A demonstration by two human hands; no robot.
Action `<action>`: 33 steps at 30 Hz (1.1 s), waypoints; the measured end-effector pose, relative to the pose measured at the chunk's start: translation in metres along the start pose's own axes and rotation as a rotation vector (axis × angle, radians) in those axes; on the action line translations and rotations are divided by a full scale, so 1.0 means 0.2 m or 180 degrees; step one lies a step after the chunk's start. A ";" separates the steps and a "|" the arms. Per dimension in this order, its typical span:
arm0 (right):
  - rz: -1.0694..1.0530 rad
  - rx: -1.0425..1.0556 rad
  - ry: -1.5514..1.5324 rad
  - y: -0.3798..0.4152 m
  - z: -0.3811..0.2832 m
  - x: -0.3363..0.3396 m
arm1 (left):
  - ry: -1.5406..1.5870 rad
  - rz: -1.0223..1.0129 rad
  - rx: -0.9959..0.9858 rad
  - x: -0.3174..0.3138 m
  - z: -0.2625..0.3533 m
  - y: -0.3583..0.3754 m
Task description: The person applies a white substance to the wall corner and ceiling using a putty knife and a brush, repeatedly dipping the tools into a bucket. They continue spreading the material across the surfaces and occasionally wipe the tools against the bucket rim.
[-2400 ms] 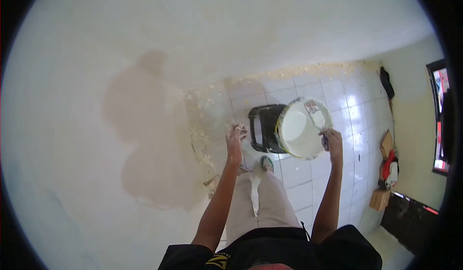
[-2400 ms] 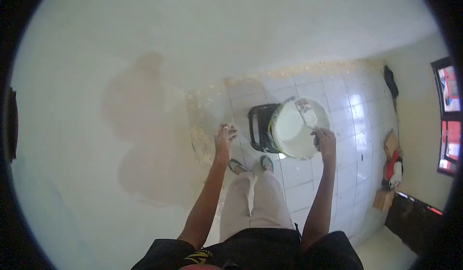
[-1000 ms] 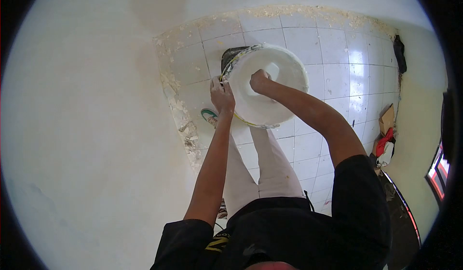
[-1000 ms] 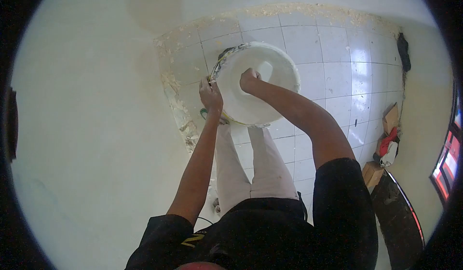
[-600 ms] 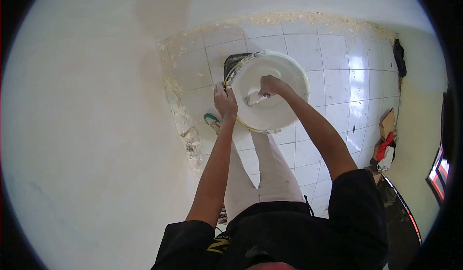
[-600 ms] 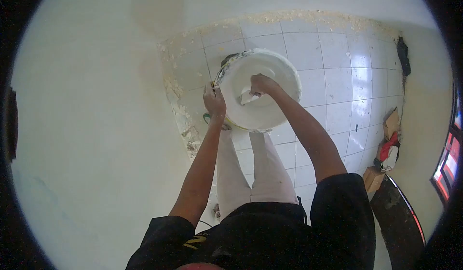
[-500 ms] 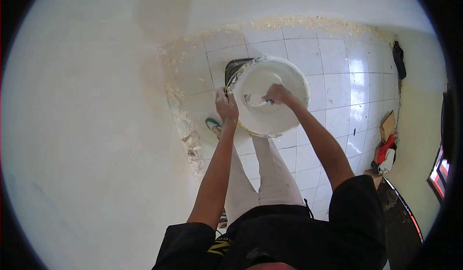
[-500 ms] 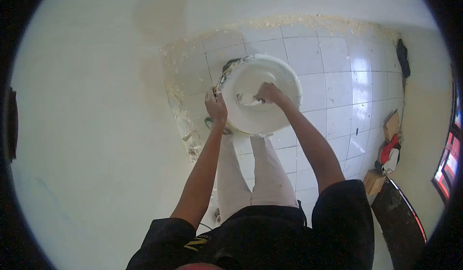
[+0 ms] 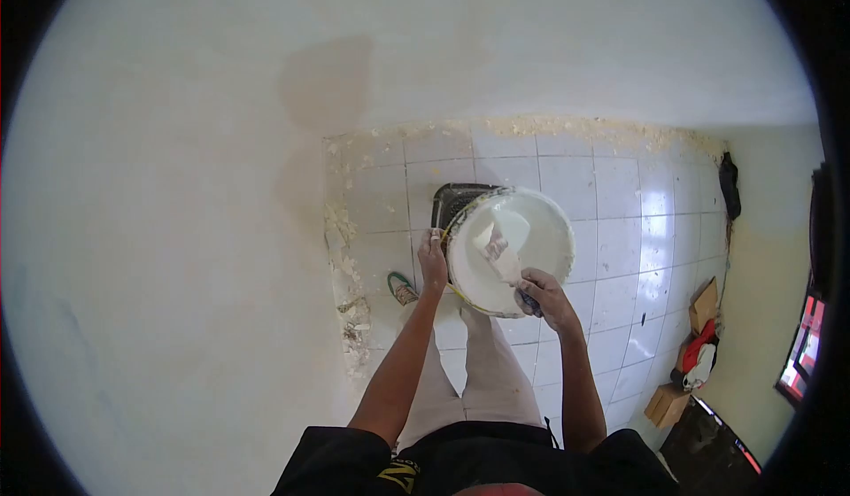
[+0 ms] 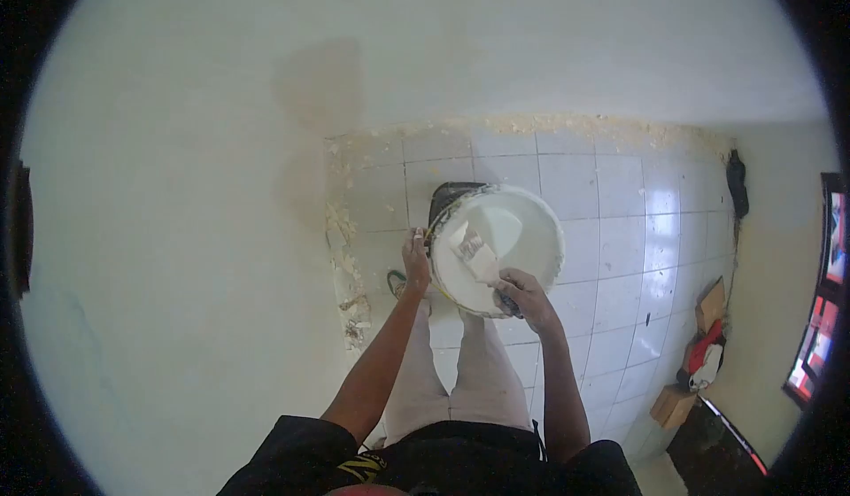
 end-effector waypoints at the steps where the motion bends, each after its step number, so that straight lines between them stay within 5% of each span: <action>1: -0.0026 0.0016 0.0031 -0.05 -0.06 -0.07 | -0.0009 0.0007 -0.0090 0.02 0.01 -0.01; 3: 0.0051 0.0125 -0.0177 -0.21 -0.21 -0.20 | -0.0006 0.0019 -0.0214 0.06 0.05 -0.05; 5: 0.0221 0.0472 -0.0287 -0.42 -0.32 -0.31 | 0.0806 -0.0026 0.0762 0.10 0.11 -0.07; 8: 0.0365 0.1175 -0.0157 -0.83 -0.43 -0.42 | 0.0877 -0.0069 0.0882 0.18 0.10 -0.17; 16: 0.1264 0.0848 -0.0205 -1.69 -0.86 -0.52 | 0.0874 -0.0580 0.0961 0.54 0.17 -0.52; 25: 0.1709 0.2275 0.0156 -1.29 -1.75 -0.92 | 0.0856 -0.0891 0.0912 0.74 0.42 -0.84; 29: 0.1605 0.3033 -0.0001 -1.15 -1.84 -1.03 | 0.0930 -0.0967 0.0769 0.71 0.50 -0.92; 33: 0.1800 0.2698 0.0240 -1.55 -1.67 -0.80 | 0.0906 -0.0953 0.0786 0.68 0.50 -0.94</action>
Point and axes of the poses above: each hand's wrist, its own y-axis away from the middle knuckle, its own x-axis out of the back of the hand, z = x × y, the point moved 1 cm from there along -y, towards the middle knuckle, and after that the axes turned 6 degrees about -z, right-handed, at the moved point
